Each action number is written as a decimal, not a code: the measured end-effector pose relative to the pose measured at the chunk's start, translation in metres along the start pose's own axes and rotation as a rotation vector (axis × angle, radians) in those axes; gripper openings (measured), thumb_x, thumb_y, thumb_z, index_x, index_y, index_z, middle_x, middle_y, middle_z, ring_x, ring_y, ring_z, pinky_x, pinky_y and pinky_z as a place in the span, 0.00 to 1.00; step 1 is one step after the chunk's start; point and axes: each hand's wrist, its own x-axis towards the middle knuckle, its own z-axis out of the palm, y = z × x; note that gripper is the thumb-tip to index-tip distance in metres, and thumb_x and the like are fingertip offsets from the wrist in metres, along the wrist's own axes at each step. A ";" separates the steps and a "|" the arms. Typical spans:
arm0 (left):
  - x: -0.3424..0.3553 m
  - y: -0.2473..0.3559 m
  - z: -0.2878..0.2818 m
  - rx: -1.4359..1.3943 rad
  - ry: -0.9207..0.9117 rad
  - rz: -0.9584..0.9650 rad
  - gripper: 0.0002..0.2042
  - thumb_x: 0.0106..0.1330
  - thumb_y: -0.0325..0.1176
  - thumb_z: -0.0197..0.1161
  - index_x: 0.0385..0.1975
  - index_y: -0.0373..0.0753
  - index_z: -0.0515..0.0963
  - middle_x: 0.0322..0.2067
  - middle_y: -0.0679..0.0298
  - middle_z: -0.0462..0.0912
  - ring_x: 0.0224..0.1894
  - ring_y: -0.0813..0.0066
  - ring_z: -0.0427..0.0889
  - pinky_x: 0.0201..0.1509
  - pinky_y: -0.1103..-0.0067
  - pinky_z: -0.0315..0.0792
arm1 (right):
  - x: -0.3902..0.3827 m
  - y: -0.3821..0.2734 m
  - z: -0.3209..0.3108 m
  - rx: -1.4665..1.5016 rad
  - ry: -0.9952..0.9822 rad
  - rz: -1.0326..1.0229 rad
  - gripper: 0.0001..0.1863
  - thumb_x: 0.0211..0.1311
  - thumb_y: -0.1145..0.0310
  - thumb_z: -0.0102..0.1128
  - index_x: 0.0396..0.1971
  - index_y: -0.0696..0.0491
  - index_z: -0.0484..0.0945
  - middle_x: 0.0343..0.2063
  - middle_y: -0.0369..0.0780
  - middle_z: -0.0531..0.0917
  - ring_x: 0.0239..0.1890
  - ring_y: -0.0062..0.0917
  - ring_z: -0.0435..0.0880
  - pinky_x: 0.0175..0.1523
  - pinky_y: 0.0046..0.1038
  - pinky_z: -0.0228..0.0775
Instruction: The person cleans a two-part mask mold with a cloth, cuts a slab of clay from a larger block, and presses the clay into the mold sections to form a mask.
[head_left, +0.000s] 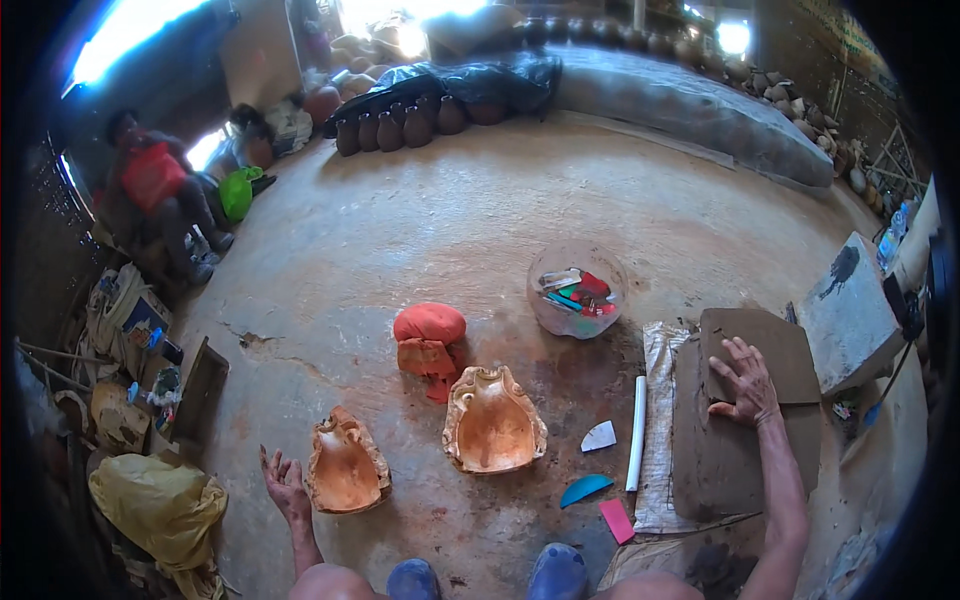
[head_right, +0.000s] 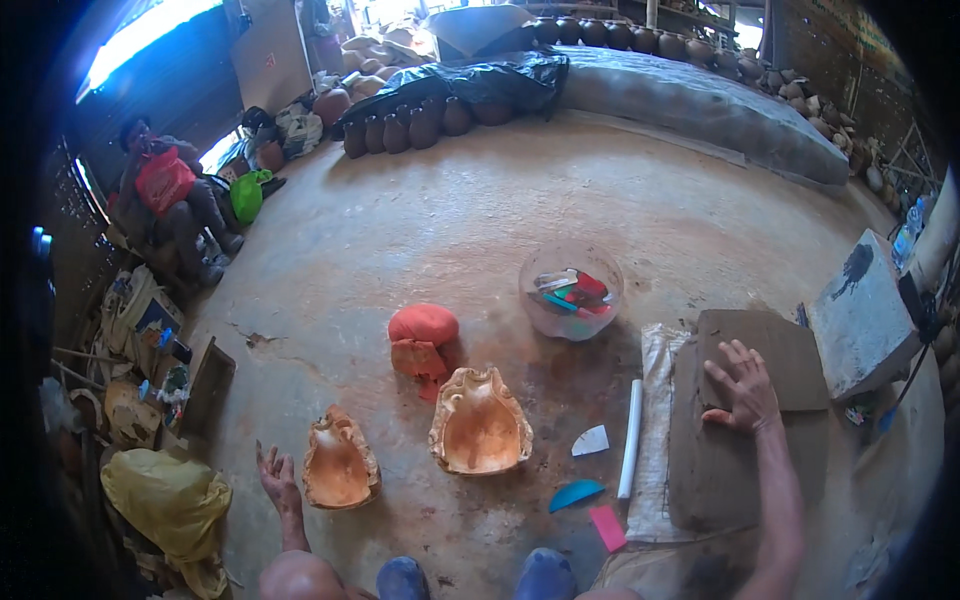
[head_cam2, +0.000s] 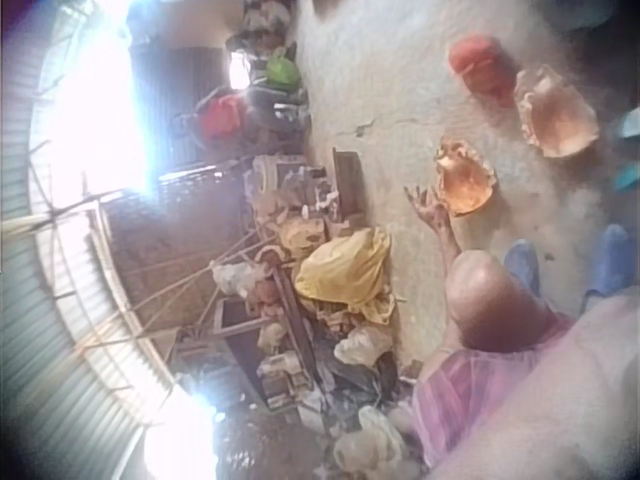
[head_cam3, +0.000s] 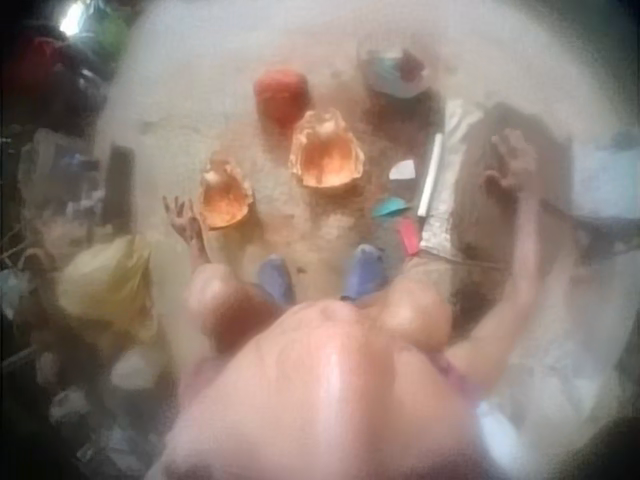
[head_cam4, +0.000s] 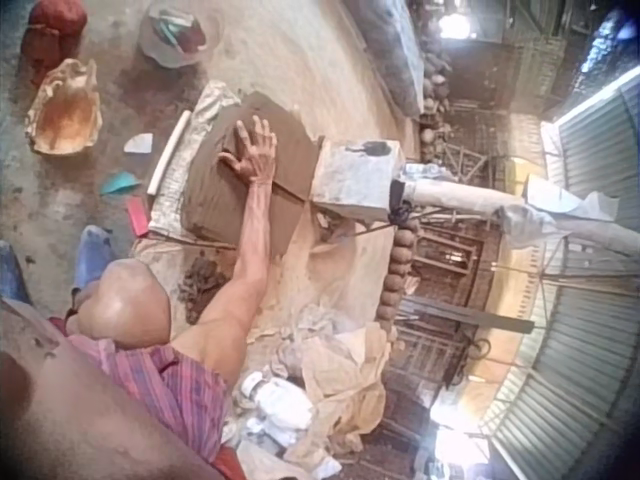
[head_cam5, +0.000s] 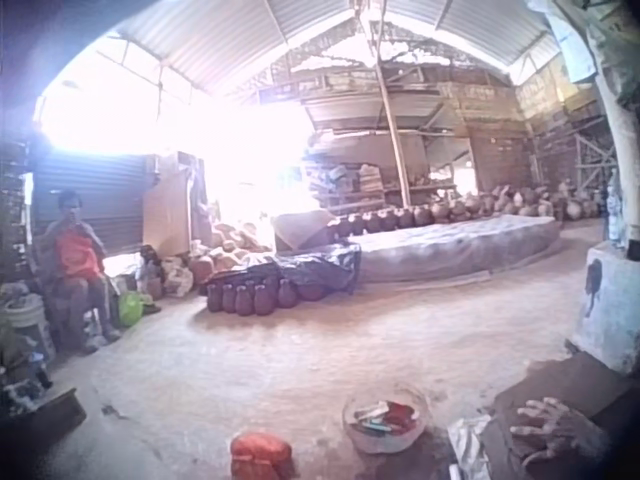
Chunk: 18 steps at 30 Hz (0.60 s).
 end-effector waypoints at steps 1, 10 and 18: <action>0.001 -0.003 -0.005 -0.022 -0.033 -0.015 0.40 0.71 0.24 0.64 0.82 0.49 0.55 0.69 0.48 0.72 0.54 0.71 0.79 0.60 0.74 0.77 | 0.002 0.000 0.001 0.004 -0.001 -0.004 0.51 0.54 0.18 0.56 0.68 0.42 0.75 0.70 0.50 0.71 0.73 0.52 0.67 0.74 0.58 0.59; -0.003 -0.012 0.031 -0.121 -0.152 -0.094 0.39 0.72 0.23 0.65 0.81 0.47 0.56 0.69 0.50 0.74 0.55 0.69 0.79 0.64 0.72 0.75 | -0.031 0.033 0.015 -0.038 0.235 -0.170 0.43 0.63 0.26 0.55 0.58 0.53 0.79 0.56 0.51 0.80 0.57 0.49 0.81 0.61 0.53 0.72; -0.001 -0.009 0.012 -0.122 -0.129 -0.034 0.36 0.75 0.26 0.62 0.81 0.46 0.55 0.69 0.51 0.74 0.56 0.73 0.80 0.57 0.77 0.77 | 0.010 0.024 -0.003 -0.027 0.211 -0.145 0.39 0.62 0.32 0.61 0.57 0.53 0.80 0.51 0.48 0.83 0.51 0.41 0.84 0.59 0.46 0.74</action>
